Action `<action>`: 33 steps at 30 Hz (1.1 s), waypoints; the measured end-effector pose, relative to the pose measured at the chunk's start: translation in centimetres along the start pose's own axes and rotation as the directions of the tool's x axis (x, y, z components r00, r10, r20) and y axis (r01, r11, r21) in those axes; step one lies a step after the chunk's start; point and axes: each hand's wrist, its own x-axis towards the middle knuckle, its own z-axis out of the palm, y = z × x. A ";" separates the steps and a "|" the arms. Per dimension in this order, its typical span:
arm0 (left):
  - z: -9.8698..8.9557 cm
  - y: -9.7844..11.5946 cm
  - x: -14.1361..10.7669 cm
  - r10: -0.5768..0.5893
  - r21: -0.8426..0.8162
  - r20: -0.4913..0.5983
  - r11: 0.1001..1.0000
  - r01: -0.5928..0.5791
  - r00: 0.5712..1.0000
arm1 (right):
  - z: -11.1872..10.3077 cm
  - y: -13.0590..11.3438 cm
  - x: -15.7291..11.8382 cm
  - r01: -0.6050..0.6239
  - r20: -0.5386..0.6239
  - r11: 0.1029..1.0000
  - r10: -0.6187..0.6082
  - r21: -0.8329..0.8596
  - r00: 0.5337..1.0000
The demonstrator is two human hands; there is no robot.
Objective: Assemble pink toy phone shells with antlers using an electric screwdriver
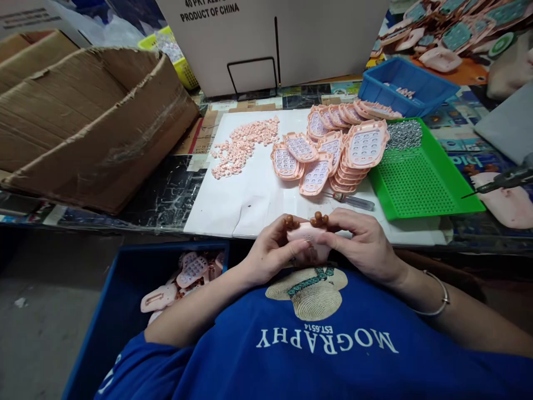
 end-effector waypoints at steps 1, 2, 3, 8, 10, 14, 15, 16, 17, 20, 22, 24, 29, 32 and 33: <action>-0.3 -0.2 0.2 0.045 0.000 -0.050 0.999 -0.045 0.998 | 0.0 0.0 0.1 0.020 -0.004 1.000 -0.020 -0.015 1.000; -0.5 -0.4 0.4 0.086 -0.008 -0.103 0.996 -0.088 0.991 | 0.0 0.1 0.2 0.036 -0.009 0.999 -0.036 -0.036 0.999; -0.7 -0.5 0.5 0.118 -0.023 -0.149 0.992 -0.123 0.982 | 0.0 0.2 0.2 0.047 -0.013 0.997 -0.048 -0.062 0.999; -1.1 -1.0 1.3 0.186 -0.055 -0.237 0.977 -0.204 0.953 | 0.1 0.6 0.3 0.148 -0.031 0.975 -0.156 -0.167 0.987; -1.0 -1.1 1.5 0.190 -0.030 -0.275 0.978 -0.205 0.943 | 0.1 0.6 0.5 0.167 -0.053 0.970 -0.179 -0.178 0.983; -1.0 -1.0 1.9 0.171 -0.006 -0.305 0.983 -0.182 0.937 | 0.1 0.9 1.0 0.132 -0.036 0.973 -0.141 -0.188 0.989; -0.9 -1.0 2.0 0.169 -0.008 -0.306 0.984 -0.180 0.937 | 0.1 1.0 1.2 0.125 -0.035 0.974 -0.134 -0.189 0.990; -0.8 -0.8 2.1 0.163 -0.021 -0.309 0.984 -0.178 0.937 | 0.1 1.0 1.3 0.118 -0.042 0.976 -0.128 -0.186 0.991; -0.5 -0.7 2.3 0.149 -0.052 -0.308 0.983 -0.173 0.939 | 0.2 1.1 1.4 0.103 -0.050 0.979 -0.114 -0.174 0.992; 0.7 0.2 3.3 0.065 -0.219 -0.216 0.969 -0.113 0.974 | 0.4 1.3 1.9 0.005 -0.047 0.998 -0.008 -0.069 0.999; 1.6 1.1 4.2 0.034 -0.308 -0.150 0.948 -0.079 0.988 | 0.5 1.5 2.1 -0.071 -0.018 0.995 0.073 0.063 0.997; 2.3 1.9 5.3 0.033 -0.360 -0.174 0.928 -0.095 0.984 | 0.7 1.7 2.2 -0.144 0.036 0.966 0.139 0.215 0.990; 3.5 3.1 7.6 0.063 -0.461 -0.368 0.854 -0.240 0.928 | 1.9 2.0 2.6 -0.268 0.046 0.799 0.289 0.538 0.956; 4.2 3.1 8.0 0.057 -0.481 -0.399 0.836 -0.262 0.915 | 2.2 1.6 2.5 -0.272 0.013 0.787 0.319 0.554 0.948; 4.3 3.0 7.9 0.056 -0.489 -0.391 0.833 -0.259 0.919 | 2.0 1.4 2.2 -0.276 0.036 0.814 0.300 0.511 0.953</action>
